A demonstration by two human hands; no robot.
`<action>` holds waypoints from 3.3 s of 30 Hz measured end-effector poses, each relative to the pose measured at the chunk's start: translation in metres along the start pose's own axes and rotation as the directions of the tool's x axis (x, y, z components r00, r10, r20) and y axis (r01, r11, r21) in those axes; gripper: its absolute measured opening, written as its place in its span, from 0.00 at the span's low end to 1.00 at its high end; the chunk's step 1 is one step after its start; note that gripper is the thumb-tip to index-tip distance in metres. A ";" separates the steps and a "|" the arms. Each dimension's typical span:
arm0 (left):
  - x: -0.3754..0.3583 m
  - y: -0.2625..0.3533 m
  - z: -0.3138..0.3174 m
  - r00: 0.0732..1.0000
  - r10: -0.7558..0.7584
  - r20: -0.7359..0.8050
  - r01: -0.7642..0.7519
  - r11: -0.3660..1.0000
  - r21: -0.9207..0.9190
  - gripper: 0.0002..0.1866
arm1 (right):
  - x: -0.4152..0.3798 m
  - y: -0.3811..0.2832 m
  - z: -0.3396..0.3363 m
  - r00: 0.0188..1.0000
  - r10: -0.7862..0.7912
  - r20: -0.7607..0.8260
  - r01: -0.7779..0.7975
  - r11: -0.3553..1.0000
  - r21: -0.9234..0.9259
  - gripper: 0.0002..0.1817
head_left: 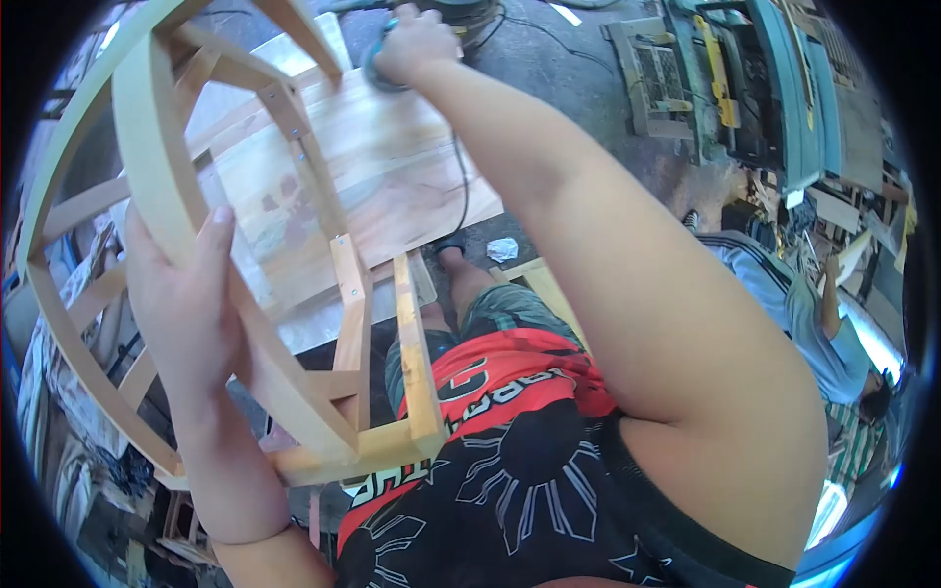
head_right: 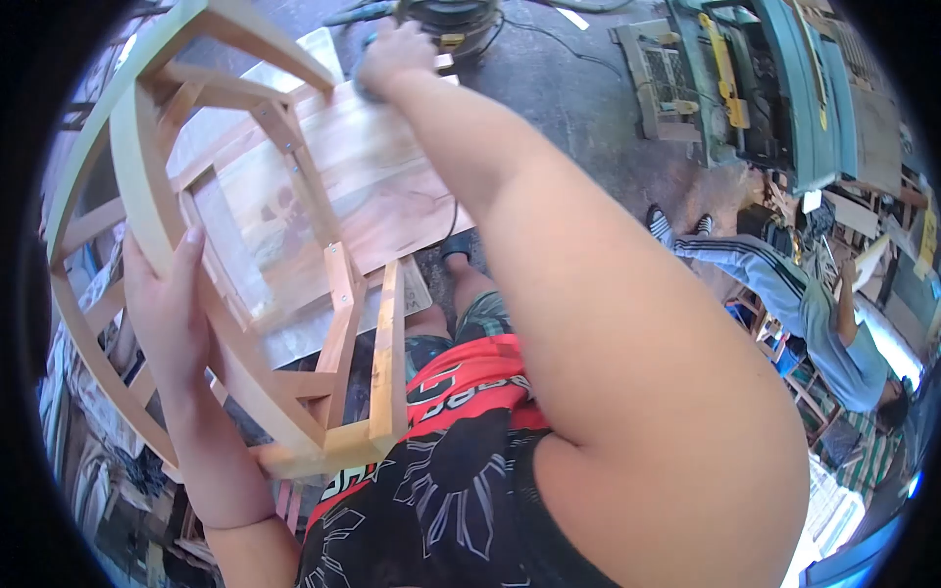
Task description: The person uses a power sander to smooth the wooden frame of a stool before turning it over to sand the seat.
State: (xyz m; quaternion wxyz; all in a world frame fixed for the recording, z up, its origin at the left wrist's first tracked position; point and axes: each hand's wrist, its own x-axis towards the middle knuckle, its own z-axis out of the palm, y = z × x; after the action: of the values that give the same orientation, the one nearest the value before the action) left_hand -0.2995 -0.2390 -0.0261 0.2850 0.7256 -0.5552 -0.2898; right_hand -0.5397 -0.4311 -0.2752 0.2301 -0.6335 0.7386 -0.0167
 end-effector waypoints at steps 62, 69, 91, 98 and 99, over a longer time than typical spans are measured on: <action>0.000 0.006 -0.003 0.997 -0.033 0.072 0.028 0.997 0.077 0.32 | -0.040 -0.028 0.001 0.993 -0.076 0.087 0.079 0.996 -0.032 0.32; 0.000 0.009 -0.003 0.997 -0.019 0.079 0.016 0.999 0.033 0.30 | -0.039 -0.017 -0.002 0.996 -0.047 0.070 0.048 0.999 -0.019 0.33; -0.040 0.029 -0.042 0.643 0.751 0.149 -0.729 0.660 -0.183 0.25 | 0.014 0.075 -0.018 0.973 0.197 -0.122 -0.199 0.980 0.001 0.33; -0.054 0.009 -0.026 0.634 0.772 -0.051 -0.677 0.522 -0.519 0.24 | -0.041 0.071 -0.013 0.998 -0.025 -0.064 0.022 0.999 -0.045 0.34; -0.056 0.010 -0.026 0.636 0.770 -0.044 -0.670 0.523 -0.528 0.23 | -0.039 0.066 -0.010 0.998 0.000 -0.063 -0.002 1.000 -0.027 0.33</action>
State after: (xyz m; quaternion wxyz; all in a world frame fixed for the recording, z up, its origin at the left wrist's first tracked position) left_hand -0.2987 -0.1844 0.0040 0.4998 0.2969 -0.7360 -0.3469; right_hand -0.6012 -0.3837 -0.2751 0.1984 -0.6352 0.7459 -0.0267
